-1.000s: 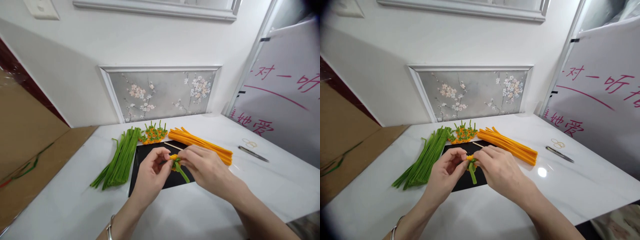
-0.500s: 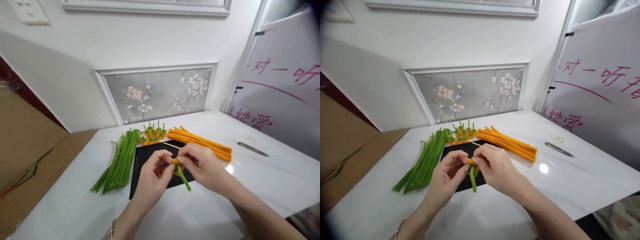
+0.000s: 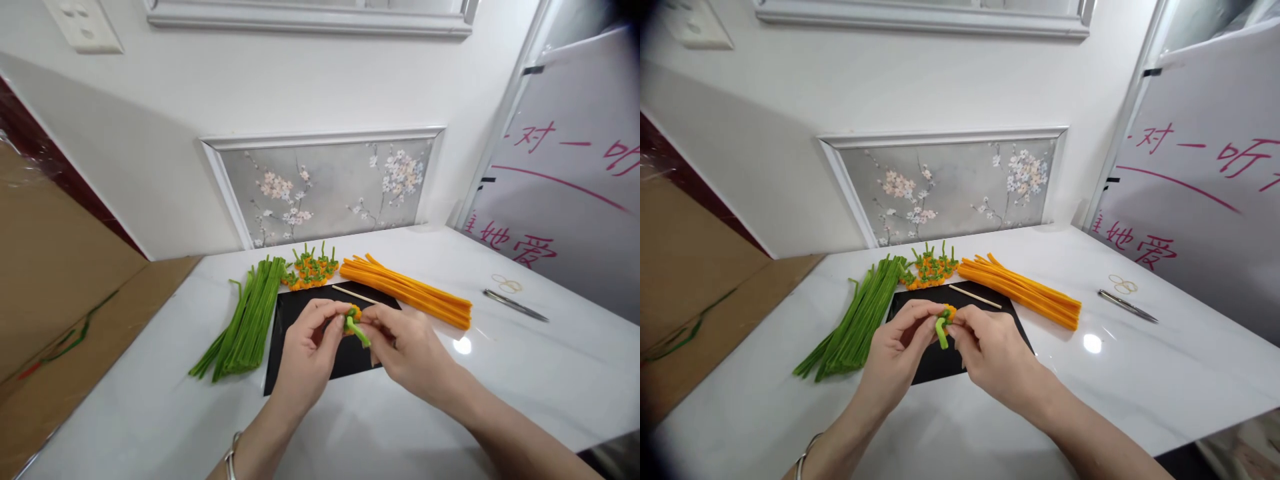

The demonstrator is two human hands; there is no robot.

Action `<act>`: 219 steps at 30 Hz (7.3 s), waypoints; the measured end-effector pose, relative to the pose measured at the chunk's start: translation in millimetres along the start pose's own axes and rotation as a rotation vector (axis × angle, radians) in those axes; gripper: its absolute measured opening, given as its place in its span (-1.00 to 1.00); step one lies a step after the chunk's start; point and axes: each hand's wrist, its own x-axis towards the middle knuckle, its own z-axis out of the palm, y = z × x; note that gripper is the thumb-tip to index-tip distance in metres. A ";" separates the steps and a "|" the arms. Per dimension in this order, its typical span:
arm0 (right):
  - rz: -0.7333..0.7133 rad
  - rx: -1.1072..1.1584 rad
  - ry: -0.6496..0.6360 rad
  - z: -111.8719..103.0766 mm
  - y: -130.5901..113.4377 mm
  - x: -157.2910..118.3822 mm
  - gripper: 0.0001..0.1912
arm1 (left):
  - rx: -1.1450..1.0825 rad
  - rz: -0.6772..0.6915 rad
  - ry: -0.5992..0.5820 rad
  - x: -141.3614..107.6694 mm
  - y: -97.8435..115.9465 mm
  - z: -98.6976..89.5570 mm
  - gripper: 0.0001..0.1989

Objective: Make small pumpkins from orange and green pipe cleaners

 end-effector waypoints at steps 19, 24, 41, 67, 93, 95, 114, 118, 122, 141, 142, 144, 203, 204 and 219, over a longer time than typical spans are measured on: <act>0.232 0.385 -0.124 -19.7 8.2 7.2 -0.75 | -0.123 -0.168 -0.070 2.8 0.3 -3.2 -0.85; 0.234 0.402 -0.105 -19.6 6.7 6.2 -0.78 | -0.228 -0.279 -0.096 1.5 2.9 -1.2 -0.84; 0.153 0.245 -0.055 -18.5 7.8 6.0 -0.91 | -0.094 -0.136 -0.115 1.5 1.6 -0.4 -0.88; -0.034 -0.059 0.142 -3.3 0.9 3.5 -0.86 | -0.187 -0.139 -0.085 -0.5 4.2 5.1 -0.98; 0.104 0.113 0.001 -9.1 2.2 4.0 -0.85 | -0.229 -0.190 -0.098 -1.5 0.1 -2.2 -0.92; 0.155 0.211 -0.082 -12.3 4.2 4.8 -0.86 | -0.206 -0.190 -0.116 -0.5 2.1 -3.7 -0.93; 0.064 0.150 -0.080 -21.0 1.9 9.5 -0.89 | -0.005 -0.058 -0.220 -2.8 7.7 -0.4 -0.85; 0.212 0.377 -0.177 -22.7 5.2 13.2 -0.82 | -0.099 -0.124 -0.223 -1.1 9.3 0.2 -0.86; 0.243 0.421 -0.149 -24.9 6.0 13.2 -0.78 | -0.217 -0.200 -0.199 -0.3 6.5 -0.9 -0.90; 0.262 0.458 -0.084 -16.3 -4.6 7.5 -0.89 | -0.319 -0.242 -0.099 -4.9 -0.8 -3.1 -0.85; 0.260 0.453 -0.079 -16.6 -4.4 7.9 -0.89 | -0.335 -0.251 -0.095 -4.7 0.0 -2.8 -0.85; 0.257 0.439 -0.072 -17.7 -2.6 8.3 -0.89 | -0.359 -0.270 -0.095 -3.8 1.5 -2.5 -0.85; 0.281 0.569 0.048 -4.2 18.4 3.5 -0.80 | 0.177 0.108 -0.056 -0.4 -5.4 -5.4 -0.84; 0.243 0.550 0.068 -4.3 18.6 3.7 -0.82 | 0.192 0.112 -0.066 -0.5 -4.8 -5.6 -0.83; -0.253 -0.026 0.208 -2.3 10.4 5.3 -0.84 | 0.328 0.174 -0.108 -3.3 -3.1 -1.2 -0.80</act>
